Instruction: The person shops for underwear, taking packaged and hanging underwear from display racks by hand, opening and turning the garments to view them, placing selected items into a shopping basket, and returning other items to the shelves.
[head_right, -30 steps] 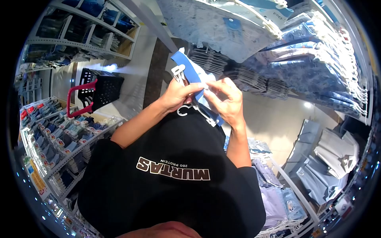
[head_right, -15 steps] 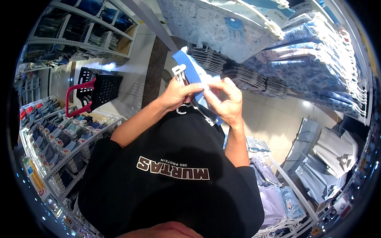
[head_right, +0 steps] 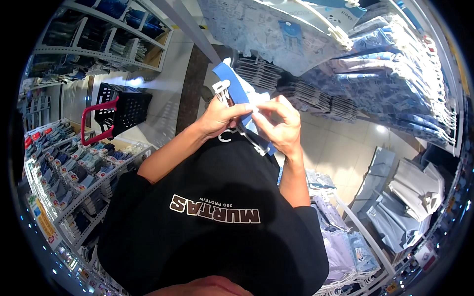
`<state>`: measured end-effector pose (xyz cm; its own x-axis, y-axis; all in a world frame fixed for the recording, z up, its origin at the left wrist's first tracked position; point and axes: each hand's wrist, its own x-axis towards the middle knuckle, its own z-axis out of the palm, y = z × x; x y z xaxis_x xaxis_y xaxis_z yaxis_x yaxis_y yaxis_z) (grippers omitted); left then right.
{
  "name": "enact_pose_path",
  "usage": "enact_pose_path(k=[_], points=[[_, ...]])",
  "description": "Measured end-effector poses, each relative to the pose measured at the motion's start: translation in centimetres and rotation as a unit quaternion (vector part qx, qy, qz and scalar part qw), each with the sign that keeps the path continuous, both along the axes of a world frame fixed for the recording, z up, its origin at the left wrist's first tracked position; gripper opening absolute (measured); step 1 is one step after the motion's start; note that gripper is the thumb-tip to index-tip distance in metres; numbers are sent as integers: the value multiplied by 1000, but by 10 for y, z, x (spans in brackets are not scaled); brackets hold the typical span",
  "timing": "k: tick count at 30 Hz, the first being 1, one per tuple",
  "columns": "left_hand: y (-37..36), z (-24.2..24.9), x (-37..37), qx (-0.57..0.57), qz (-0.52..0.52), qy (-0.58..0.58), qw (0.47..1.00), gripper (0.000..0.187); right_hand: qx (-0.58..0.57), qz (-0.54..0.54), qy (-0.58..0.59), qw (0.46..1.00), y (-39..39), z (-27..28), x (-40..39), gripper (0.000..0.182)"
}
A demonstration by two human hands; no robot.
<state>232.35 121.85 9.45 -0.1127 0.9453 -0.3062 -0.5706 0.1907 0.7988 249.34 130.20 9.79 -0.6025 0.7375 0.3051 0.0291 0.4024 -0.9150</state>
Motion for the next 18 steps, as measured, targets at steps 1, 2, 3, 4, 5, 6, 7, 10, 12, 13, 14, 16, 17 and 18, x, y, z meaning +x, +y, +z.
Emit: enact_pose_path(k=[1,2,3,4,5,6,7,10,12,13,14,16,17,18], points=[[1,3,0,-2,1,0,1000,19,-1,0,-1,1000,0,0,0,22],[1,5,0,-3,1,-1,1000,19,-1,0,-1,1000,0,0,0,22],[1,3,0,-1,1,-2,1000,19,-1,0,-1,1000,0,0,0,22],[1,1,0,1,1,-3,1000,19,-1,0,-1,1000,1,-1,1,22],[1,-1,0,3,1,-4,1000,19,-1,0,0,1000,1,-1,1,21],[1,-2,1,3,1,-4,1000,19,1,0,1,1000,1,-1,1,21],[1,-2,0,3,0,-3,1000,18,2,0,2,1000,1,-1,0,21],[1,-1,-2,-14,-11,-3,1000,18,-13,12,-8,1000,1,-1,2,23],[1,-1,-3,-24,-17,-3,1000,19,-21,18,-13,1000,1,-1,2,25],[1,-2,-4,-27,-18,-3,999,19,-20,17,-12,1000,1,-2,2,25],[1,-3,-4,-29,-19,-3,999,20,-20,17,-12,1000,2,-3,2,25],[2,-3,-2,-26,-14,-6,1000,21,-19,17,-14,1000,2,-4,3,25],[2,-3,-2,-25,-11,-7,1000,22,-18,16,-15,1000,2,-4,3,25],[2,-3,0,-23,-2,-10,1000,20,-16,16,-15,1000,2,-5,3,27]])
